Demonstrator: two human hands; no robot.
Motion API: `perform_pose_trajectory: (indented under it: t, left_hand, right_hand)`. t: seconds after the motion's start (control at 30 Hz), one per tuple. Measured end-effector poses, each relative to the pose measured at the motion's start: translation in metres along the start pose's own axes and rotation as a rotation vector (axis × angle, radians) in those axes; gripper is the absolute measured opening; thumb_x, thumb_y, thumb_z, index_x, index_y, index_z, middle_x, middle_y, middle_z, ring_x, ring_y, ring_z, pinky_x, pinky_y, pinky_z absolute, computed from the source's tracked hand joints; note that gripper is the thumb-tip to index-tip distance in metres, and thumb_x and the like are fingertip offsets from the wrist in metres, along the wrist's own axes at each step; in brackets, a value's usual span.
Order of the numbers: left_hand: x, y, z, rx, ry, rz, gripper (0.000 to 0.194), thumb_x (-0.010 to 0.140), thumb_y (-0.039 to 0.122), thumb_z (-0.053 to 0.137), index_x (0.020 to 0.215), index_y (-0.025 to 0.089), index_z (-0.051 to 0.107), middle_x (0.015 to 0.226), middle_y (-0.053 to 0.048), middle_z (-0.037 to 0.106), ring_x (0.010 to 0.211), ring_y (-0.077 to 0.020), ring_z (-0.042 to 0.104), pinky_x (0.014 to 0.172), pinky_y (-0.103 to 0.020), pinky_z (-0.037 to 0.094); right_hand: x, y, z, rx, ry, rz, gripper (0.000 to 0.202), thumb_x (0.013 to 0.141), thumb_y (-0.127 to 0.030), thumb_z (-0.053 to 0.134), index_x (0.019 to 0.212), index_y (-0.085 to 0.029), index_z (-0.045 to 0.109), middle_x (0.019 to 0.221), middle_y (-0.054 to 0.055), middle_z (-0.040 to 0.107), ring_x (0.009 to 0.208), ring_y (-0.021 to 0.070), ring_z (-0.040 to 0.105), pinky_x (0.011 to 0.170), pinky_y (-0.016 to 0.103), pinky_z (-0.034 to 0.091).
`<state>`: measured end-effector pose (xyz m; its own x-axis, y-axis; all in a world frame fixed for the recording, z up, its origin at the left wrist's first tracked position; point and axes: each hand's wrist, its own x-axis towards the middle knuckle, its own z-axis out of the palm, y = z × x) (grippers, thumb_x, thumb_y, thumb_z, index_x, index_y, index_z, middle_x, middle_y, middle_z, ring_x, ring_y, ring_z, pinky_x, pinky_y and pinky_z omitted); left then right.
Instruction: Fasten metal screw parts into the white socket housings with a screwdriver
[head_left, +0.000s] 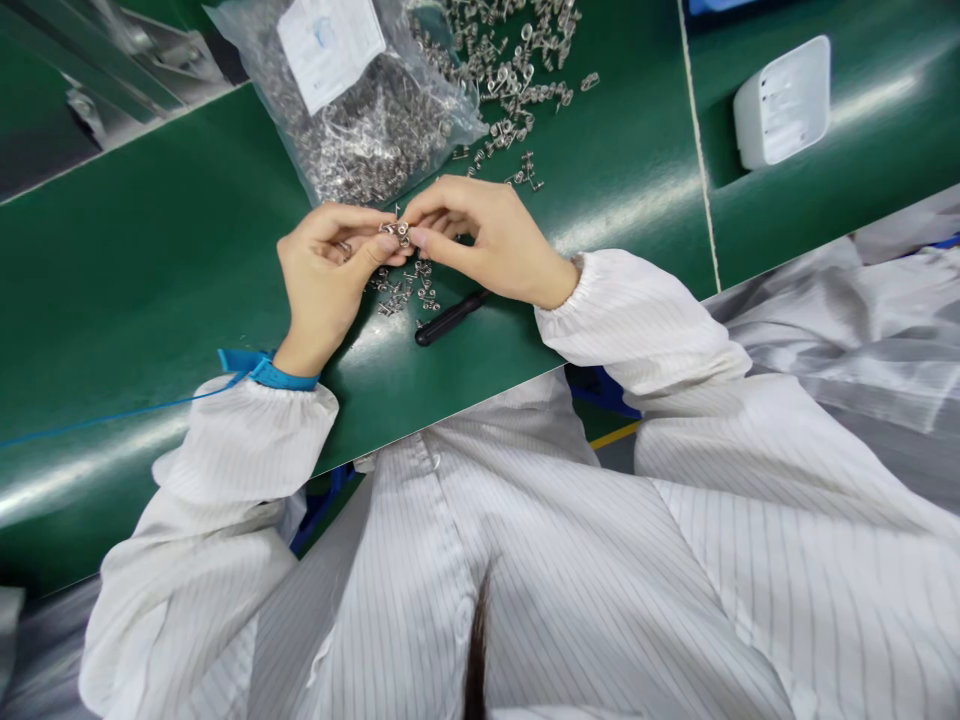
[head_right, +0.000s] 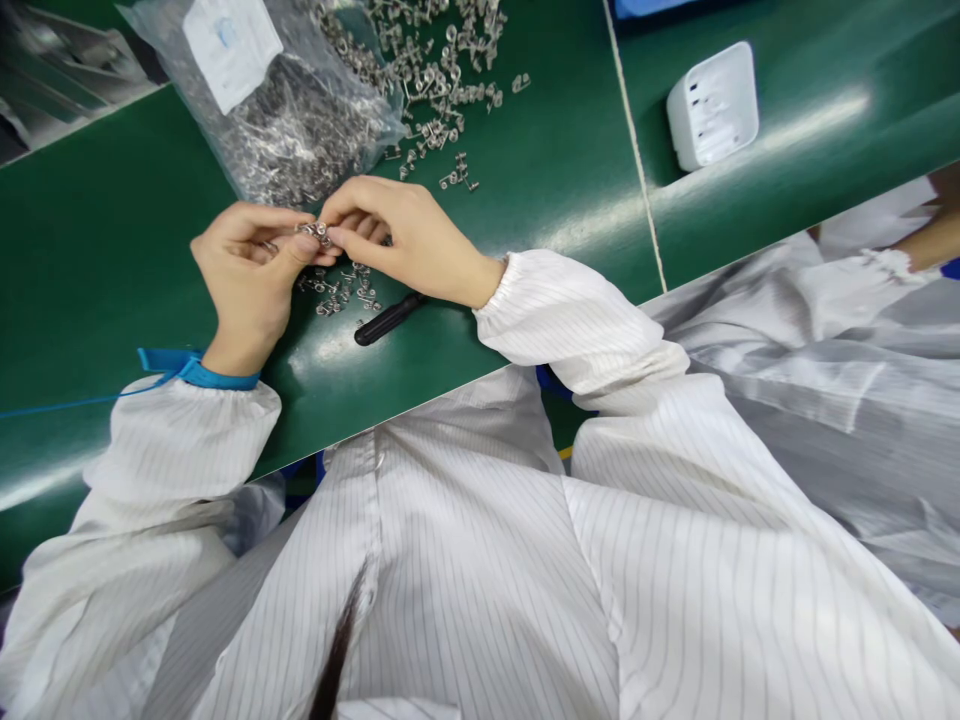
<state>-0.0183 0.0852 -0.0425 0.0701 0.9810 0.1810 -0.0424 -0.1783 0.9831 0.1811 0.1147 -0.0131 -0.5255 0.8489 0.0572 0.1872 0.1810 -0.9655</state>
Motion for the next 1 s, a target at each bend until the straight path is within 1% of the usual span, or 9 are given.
perform_pose_trajectory:
  t: [0.17, 0.3, 0.37, 0.43, 0.53, 0.63, 0.77, 0.87, 1.0]
  left_hand:
    - [-0.0006, -0.0012, 0.0013, -0.021, 0.013, 0.021, 0.016, 0.083, 0.025, 0.082, 0.095, 0.021, 0.073, 0.086, 0.001, 0.077, 0.073, -0.0137, 0.076, 0.069, -0.026, 0.066]
    - [0.0016, -0.0044, 0.0009, -0.079, 0.015, 0.075, 0.013, 0.086, 0.022, 0.079, 0.096, 0.02, 0.072, 0.087, 0.001, 0.077, 0.075, -0.0129, 0.077, 0.068, -0.022, 0.066]
    - [0.0024, -0.005, 0.001, -0.09, 0.024, 0.062, 0.013, 0.086, 0.023, 0.08, 0.096, 0.022, 0.072, 0.087, 0.002, 0.077, 0.075, -0.013, 0.077, 0.068, -0.022, 0.066]
    - [0.0023, -0.0048, 0.0016, -0.097, 0.029, 0.043, 0.015, 0.084, 0.025, 0.081, 0.095, 0.021, 0.071, 0.087, 0.002, 0.077, 0.075, -0.0138, 0.077, 0.067, -0.022, 0.066]
    - [0.0013, -0.0038, 0.0027, -0.106, 0.033, 0.051, 0.017, 0.084, 0.025, 0.081, 0.095, 0.018, 0.07, 0.086, 0.0, 0.077, 0.073, -0.0141, 0.077, 0.066, -0.022, 0.066]
    - [0.0006, -0.0033, 0.0027, -0.08, 0.026, 0.048, 0.019, 0.084, 0.026, 0.082, 0.095, 0.018, 0.07, 0.086, 0.0, 0.076, 0.074, -0.0144, 0.077, 0.066, -0.023, 0.066]
    - [0.0011, -0.0044, 0.001, -0.023, 0.022, 0.018, 0.02, 0.082, 0.032, 0.084, 0.094, 0.026, 0.069, 0.087, 0.003, 0.076, 0.074, -0.0141, 0.077, 0.068, -0.024, 0.066]
    - [0.0015, -0.0058, -0.0003, 0.001, 0.009, 0.007, 0.021, 0.082, 0.033, 0.084, 0.095, 0.031, 0.069, 0.088, 0.004, 0.076, 0.077, -0.0144, 0.077, 0.072, -0.025, 0.065]
    - [0.0015, -0.0066, -0.0005, 0.003, -0.016, 0.016, 0.021, 0.082, 0.034, 0.084, 0.097, 0.033, 0.069, 0.09, 0.004, 0.076, 0.077, -0.0148, 0.076, 0.074, -0.027, 0.065]
  right_hand:
    - [0.0005, -0.0012, -0.001, 0.116, -0.031, 0.057, 0.038, 0.087, -0.058, 0.065, 0.09, -0.019, 0.061, 0.089, -0.001, 0.068, 0.082, 0.008, 0.067, 0.076, 0.018, 0.057]
    - [0.0016, -0.0016, -0.0045, 0.214, -0.033, 0.067, 0.022, 0.085, -0.041, 0.066, 0.082, -0.021, 0.058, 0.074, -0.003, 0.064, 0.066, 0.0069, 0.063, 0.065, 0.019, 0.056]
    - [0.0022, -0.0007, -0.0055, 0.191, 0.026, 0.055, 0.012, 0.084, -0.033, 0.062, 0.08, -0.024, 0.056, 0.074, -0.003, 0.062, 0.064, 0.0082, 0.06, 0.062, 0.021, 0.054]
    - [0.003, 0.0014, -0.006, 0.093, 0.123, 0.021, 0.007, 0.082, -0.028, 0.061, 0.079, -0.026, 0.056, 0.073, -0.003, 0.061, 0.063, 0.0097, 0.056, 0.061, 0.024, 0.05]
    - [0.0046, 0.0056, -0.0061, 0.007, 0.218, -0.003, 0.007, 0.079, -0.032, 0.063, 0.077, -0.028, 0.057, 0.071, -0.003, 0.059, 0.061, 0.0111, 0.053, 0.059, 0.026, 0.047]
    - [0.0051, 0.0067, -0.0055, 0.1, 0.155, 0.045, 0.013, 0.084, -0.042, 0.061, 0.083, -0.029, 0.058, 0.075, -0.003, 0.062, 0.06, 0.0101, 0.055, 0.057, 0.024, 0.048]
    - [0.0045, 0.0039, -0.0048, 0.225, 0.047, 0.082, 0.024, 0.087, -0.049, 0.065, 0.092, -0.026, 0.059, 0.079, -0.003, 0.065, 0.064, 0.0072, 0.061, 0.061, 0.02, 0.052]
    - [0.005, 0.0033, -0.0045, 0.294, 0.018, 0.074, 0.031, 0.087, -0.048, 0.07, 0.094, -0.019, 0.059, 0.077, -0.004, 0.064, 0.064, 0.004, 0.061, 0.06, 0.017, 0.052]
    - [0.0049, 0.0007, -0.0032, 0.386, -0.027, 0.085, 0.028, 0.088, -0.04, 0.07, 0.096, -0.015, 0.062, 0.074, -0.004, 0.067, 0.062, 0.0025, 0.061, 0.059, 0.014, 0.053]
